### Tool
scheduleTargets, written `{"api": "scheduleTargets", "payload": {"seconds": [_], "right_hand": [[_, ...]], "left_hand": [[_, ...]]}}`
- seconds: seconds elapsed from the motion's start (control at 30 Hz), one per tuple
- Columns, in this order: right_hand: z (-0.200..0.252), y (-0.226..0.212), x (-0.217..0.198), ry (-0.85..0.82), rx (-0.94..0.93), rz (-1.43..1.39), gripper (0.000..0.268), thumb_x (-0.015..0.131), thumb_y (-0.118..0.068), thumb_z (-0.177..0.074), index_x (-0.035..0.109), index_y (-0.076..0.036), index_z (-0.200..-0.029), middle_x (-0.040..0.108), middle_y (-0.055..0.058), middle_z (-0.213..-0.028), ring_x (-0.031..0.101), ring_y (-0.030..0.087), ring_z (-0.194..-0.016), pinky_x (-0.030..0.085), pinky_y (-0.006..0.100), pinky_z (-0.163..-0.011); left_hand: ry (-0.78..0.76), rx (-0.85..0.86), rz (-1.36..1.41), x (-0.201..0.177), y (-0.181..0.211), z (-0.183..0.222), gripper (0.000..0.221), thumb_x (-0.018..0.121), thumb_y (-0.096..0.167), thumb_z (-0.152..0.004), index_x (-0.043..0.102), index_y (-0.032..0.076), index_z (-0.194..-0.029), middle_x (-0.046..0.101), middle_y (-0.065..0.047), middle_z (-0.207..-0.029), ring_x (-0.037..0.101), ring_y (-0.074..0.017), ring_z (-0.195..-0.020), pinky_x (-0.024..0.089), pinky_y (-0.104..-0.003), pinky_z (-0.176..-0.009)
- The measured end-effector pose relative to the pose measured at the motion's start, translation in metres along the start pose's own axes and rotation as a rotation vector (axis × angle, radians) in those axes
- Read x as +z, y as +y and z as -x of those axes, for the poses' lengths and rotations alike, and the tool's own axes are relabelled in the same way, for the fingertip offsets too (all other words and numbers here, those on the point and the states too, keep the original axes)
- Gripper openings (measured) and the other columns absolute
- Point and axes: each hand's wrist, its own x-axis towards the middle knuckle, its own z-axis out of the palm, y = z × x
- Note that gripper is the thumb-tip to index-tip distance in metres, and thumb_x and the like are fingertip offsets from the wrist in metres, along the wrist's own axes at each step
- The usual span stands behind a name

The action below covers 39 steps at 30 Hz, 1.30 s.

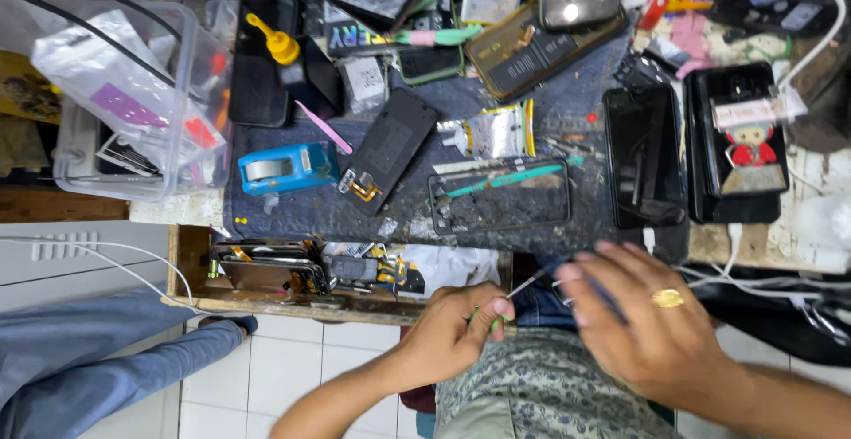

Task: The person disassembles a mobile phone, uses a screwdriver to remove internal components, and then uses a motorized screwdriver to work on the device's chassis and internal parts.

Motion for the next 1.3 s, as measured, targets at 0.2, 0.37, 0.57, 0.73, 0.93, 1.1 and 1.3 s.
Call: {"api": "scheduleTargets", "payload": {"seconds": [0.2, 0.37, 0.57, 0.73, 0.93, 1.1, 1.3], "right_hand": [[0.009, -0.007, 0.002, -0.317, -0.481, -0.016, 0.034, 0.057, -0.027, -0.078, 0.066, 0.004, -0.089, 0.064, 0.018, -0.086, 0.065, 0.031, -0.079, 0.052, 0.047, -0.081], [0.052, -0.018, 0.003, -0.422, -0.479, -0.203, 0.025, 0.059, -0.026, -0.091, 0.061, -0.004, -0.081, 0.055, 0.01, -0.074, 0.061, 0.027, -0.071, 0.052, 0.047, -0.076], [0.082, -0.022, 0.013, -0.391, -0.425, -0.228, 0.025, 0.059, -0.028, -0.091, 0.06, -0.006, -0.08, 0.054, 0.008, -0.075, 0.061, 0.025, -0.074, 0.052, 0.051, -0.083], [0.092, -0.026, 0.015, -0.405, -0.333, -0.29, 0.028, 0.06, -0.032, -0.09, 0.063, -0.006, -0.082, 0.055, 0.008, -0.074, 0.063, 0.025, -0.075, 0.052, 0.053, -0.083], [0.074, -0.022, 0.009, -0.27, -0.248, -0.3, 0.026, 0.063, -0.035, -0.086, 0.062, -0.009, -0.086, 0.061, 0.01, -0.086, 0.066, 0.024, -0.088, 0.052, 0.049, -0.088], [0.07, -0.027, 0.014, -0.306, -0.315, -0.235, 0.028, 0.064, -0.032, -0.086, 0.06, -0.005, -0.08, 0.055, 0.009, -0.075, 0.061, 0.025, -0.071, 0.052, 0.044, -0.071], [0.095, -0.028, 0.026, -0.313, -0.328, -0.2, 0.028, 0.064, -0.031, -0.088, 0.055, -0.01, -0.072, 0.047, 0.003, -0.065, 0.057, 0.02, -0.062, 0.053, 0.045, -0.07]], "left_hand": [[-0.421, 0.13, -0.222, 0.0, 0.024, 0.018, 0.014, 0.055, 0.002, -0.094, 0.066, 0.003, -0.103, 0.068, -0.014, -0.075, 0.072, -0.0315, -0.077, 0.054, -0.041, -0.07], [-0.543, 0.199, -0.143, 0.009, 0.013, 0.031, 0.012, 0.057, 0.005, -0.094, 0.064, 0.005, -0.103, 0.07, -0.013, -0.083, 0.072, -0.0318, -0.081, 0.055, -0.041, -0.072], [-0.593, 0.168, -0.16, 0.015, 0.005, 0.036, 0.01, 0.058, 0.013, -0.102, 0.063, 0.005, -0.097, 0.062, -0.012, -0.069, 0.065, -0.0273, -0.064, 0.05, -0.04, -0.062], [-0.563, 0.171, -0.085, 0.015, 0.008, 0.04, 0.021, 0.056, 0.018, -0.108, 0.06, 0.005, -0.092, 0.06, -0.009, -0.067, 0.065, -0.0244, -0.062, 0.05, -0.039, -0.06], [-0.543, 0.178, -0.106, 0.011, 0.01, 0.041, 0.017, 0.057, 0.014, -0.105, 0.061, 0.004, -0.092, 0.061, -0.011, -0.072, 0.065, -0.0266, -0.066, 0.051, -0.039, -0.063], [-0.53, 0.173, 0.056, 0.015, 0.016, 0.036, 0.009, 0.055, 0.009, -0.099, 0.061, 0.004, -0.095, 0.065, -0.013, -0.077, 0.069, -0.0288, -0.072, 0.054, -0.04, -0.066], [-0.559, 0.137, -0.058, 0.015, 0.021, 0.04, 0.034, 0.049, 0.028, -0.115, 0.058, 0.005, -0.092, 0.057, -0.015, -0.07, 0.061, -0.0318, -0.063, 0.049, -0.042, -0.064]]}}
